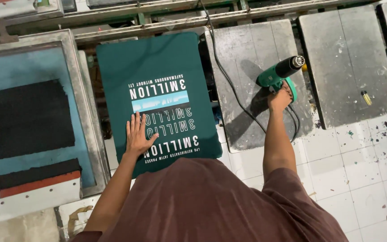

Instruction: Drying ink on a t-shirt with a heat gun and lowering a screen printing frame for alignment.

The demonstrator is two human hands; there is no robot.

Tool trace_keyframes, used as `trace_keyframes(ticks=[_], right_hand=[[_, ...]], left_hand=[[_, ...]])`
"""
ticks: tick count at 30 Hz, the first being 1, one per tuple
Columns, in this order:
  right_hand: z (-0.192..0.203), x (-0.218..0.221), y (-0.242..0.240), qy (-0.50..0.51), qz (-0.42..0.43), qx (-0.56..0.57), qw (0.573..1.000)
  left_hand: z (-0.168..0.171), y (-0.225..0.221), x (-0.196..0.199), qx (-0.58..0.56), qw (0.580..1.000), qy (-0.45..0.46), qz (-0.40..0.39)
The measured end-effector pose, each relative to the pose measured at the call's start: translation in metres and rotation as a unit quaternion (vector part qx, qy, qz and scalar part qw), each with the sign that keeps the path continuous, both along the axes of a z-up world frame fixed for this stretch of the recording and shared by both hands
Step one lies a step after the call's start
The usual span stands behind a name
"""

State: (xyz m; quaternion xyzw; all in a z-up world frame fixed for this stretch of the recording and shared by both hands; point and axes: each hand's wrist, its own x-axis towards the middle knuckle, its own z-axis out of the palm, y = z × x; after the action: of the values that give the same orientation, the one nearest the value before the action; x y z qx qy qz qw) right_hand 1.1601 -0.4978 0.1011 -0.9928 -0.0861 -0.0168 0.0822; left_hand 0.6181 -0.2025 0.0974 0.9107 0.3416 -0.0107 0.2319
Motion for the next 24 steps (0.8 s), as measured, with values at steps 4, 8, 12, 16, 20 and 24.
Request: trace_keyframes(ticks=[4,8,12,16,20,24], right_hand=[[-0.016,0.015,-0.010,0.016,0.006,-0.010,1.000],[-0.028,0.036,-0.016,0.016,0.069,0.042,0.997],[-0.018,0.011,-0.019,-0.008,0.095,0.096,0.991],[0.007,-0.039,-0.022,-0.040,0.171,0.183,0.967],[0.006,-0.076,-0.036,-0.059,0.246,0.271,0.929],[0.033,-0.124,-0.046,-0.050,0.236,0.244,0.939]], left_hand=[[-0.001,0.000,0.000,-0.006,1.000,0.001,0.004],[0.001,0.001,-0.001,0.002,1.000,-0.010,0.002],[-0.004,-0.002,-0.004,0.010,0.999,-0.036,0.007],[-0.006,0.000,-0.003,0.022,0.999,-0.045,0.004],[-0.009,0.000,-0.003,0.031,0.999,-0.035,0.002],[-0.009,0.001,-0.003,0.014,1.000,-0.014,0.000]])
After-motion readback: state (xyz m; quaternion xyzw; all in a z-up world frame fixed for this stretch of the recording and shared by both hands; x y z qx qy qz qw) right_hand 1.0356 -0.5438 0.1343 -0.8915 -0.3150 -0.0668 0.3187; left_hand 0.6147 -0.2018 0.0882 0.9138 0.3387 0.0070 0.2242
